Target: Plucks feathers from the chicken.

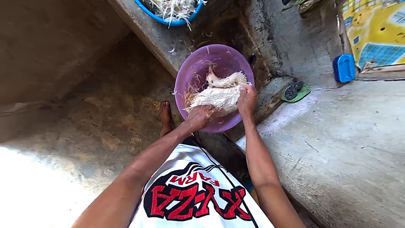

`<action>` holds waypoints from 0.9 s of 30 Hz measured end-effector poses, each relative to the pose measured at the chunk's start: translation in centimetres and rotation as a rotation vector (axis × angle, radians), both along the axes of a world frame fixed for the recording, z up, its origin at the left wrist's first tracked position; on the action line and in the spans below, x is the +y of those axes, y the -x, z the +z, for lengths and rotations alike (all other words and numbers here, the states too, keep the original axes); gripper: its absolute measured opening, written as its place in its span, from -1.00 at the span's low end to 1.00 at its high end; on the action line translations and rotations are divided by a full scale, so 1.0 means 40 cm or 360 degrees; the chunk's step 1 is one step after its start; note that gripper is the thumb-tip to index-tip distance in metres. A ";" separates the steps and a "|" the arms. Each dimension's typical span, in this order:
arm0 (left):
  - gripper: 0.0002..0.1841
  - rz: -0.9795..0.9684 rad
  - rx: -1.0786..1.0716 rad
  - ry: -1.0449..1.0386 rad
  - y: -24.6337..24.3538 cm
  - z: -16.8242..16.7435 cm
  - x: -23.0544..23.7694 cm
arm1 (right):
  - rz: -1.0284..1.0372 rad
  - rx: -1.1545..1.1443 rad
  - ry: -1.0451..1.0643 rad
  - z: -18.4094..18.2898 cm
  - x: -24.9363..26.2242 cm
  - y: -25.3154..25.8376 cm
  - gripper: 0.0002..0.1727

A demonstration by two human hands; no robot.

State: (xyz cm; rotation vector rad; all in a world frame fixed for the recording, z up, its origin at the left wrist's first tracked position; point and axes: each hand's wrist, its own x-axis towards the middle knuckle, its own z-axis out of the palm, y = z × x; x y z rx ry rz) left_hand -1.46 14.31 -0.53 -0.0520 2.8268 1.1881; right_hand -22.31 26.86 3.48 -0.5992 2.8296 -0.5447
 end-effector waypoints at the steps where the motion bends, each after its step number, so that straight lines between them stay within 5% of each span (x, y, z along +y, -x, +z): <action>1: -0.60 0.0032 -0.0003 -0.0004 0.000 -0.002 0.000 | -0.0030 -0.0039 -0.0007 0.018 -0.001 -0.002 -0.63; 8: -0.70 0.0177 -0.0071 0.0013 -0.023 0.006 0.023 | 0.0787 -0.0333 -0.0191 0.062 -0.016 -0.081 -0.56; 12: -0.71 0.0275 -0.0228 0.0046 -0.035 0.009 0.034 | 0.1122 -0.0489 -0.0320 0.047 -0.064 -0.078 -0.81; 17: -0.73 0.0335 -0.0233 0.0096 -0.046 0.007 0.051 | 0.0591 -0.0579 -0.0205 0.062 -0.083 -0.098 -0.70; 23: -0.70 0.0307 -0.0288 -0.0008 -0.027 0.005 0.041 | 0.0439 -0.0309 -0.0317 0.057 -0.072 -0.178 -0.62; 27: -0.67 0.0369 -0.0382 -0.0131 -0.035 -0.020 0.015 | 0.0053 -0.0518 0.0072 0.112 -0.048 -0.275 -0.57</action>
